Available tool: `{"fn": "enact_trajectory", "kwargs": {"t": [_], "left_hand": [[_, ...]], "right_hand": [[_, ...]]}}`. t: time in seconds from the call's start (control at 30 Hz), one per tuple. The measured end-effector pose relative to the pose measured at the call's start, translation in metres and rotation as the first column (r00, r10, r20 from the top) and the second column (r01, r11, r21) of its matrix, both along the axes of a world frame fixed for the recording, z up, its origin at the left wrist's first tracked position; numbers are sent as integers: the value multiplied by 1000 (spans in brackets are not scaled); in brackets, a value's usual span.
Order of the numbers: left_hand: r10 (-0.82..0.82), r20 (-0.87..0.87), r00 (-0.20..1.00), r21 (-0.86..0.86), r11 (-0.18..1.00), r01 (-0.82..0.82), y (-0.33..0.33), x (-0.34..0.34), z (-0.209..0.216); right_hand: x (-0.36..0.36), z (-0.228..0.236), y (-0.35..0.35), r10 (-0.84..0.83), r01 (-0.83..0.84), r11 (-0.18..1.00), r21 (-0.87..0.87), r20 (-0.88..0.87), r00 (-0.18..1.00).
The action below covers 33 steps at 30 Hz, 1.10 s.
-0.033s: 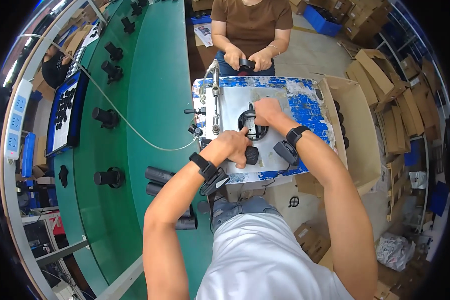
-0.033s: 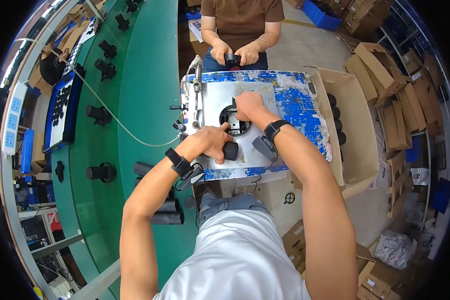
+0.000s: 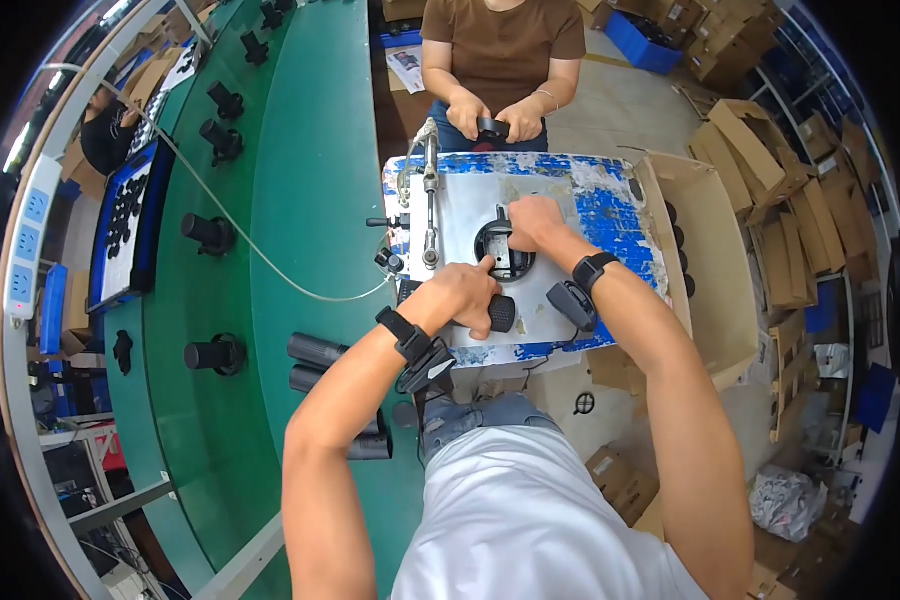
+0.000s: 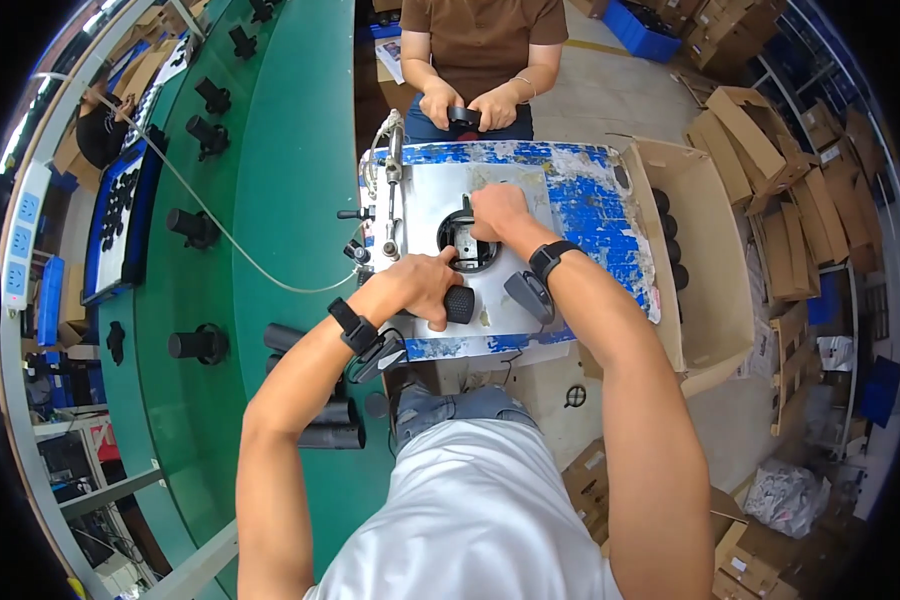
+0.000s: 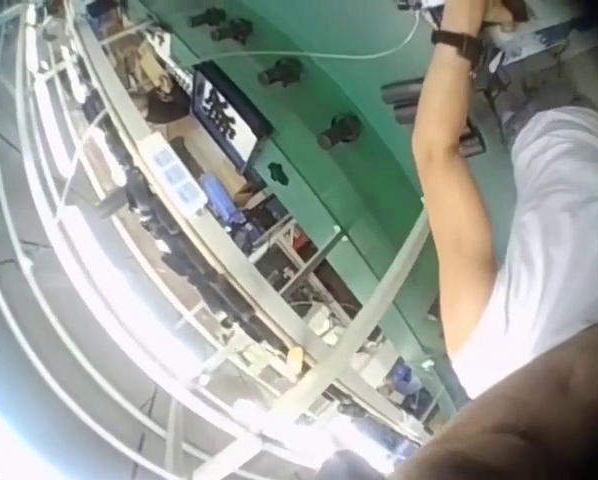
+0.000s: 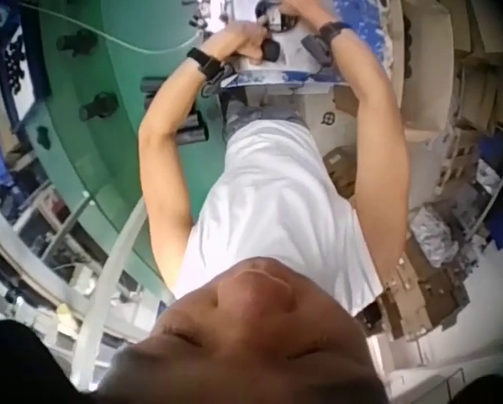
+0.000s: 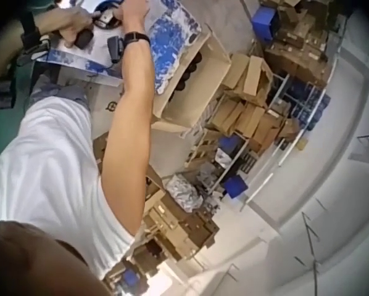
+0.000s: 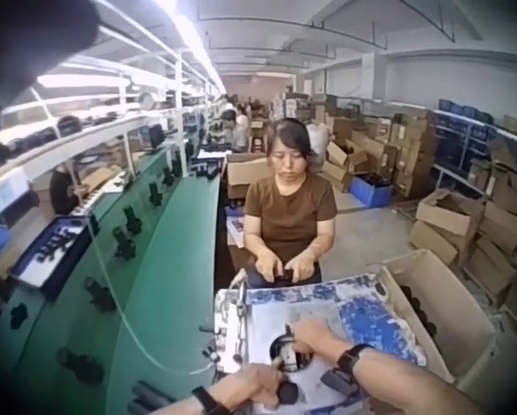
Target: The person picks up a microphone body, places it into a machine fixture, and presses a button to process it. They then remove the microphone body, attach a black plastic ring, and place the assembled unit onto a green conveyor belt.
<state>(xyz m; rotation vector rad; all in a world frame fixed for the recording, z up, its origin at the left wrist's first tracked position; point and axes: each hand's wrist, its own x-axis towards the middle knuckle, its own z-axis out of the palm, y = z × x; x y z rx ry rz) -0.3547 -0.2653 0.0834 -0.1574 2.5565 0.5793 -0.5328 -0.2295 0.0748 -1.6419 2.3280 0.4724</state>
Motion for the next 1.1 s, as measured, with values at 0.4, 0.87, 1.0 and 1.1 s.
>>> {"fn": "enact_trajectory", "kwargs": {"t": [0.4,0.87,1.0,1.1], "left_hand": [[598,-437,671,616,743,-262,18,38,-4],[871,-77,485,960,196,-198,96,88,-4],[879,-80,469,987,136,-88,104,80,-6],[922,-279,267,949,307,-68,112,69,-7]], "right_hand": [[11,13,96,-75,395,794,-462,571,818],[68,11,150,657,895,439,-80,708,-259],[65,2,162,709,767,640,-56,429,-560],[58,30,151,710,764,635,-110,473,-522]]}}
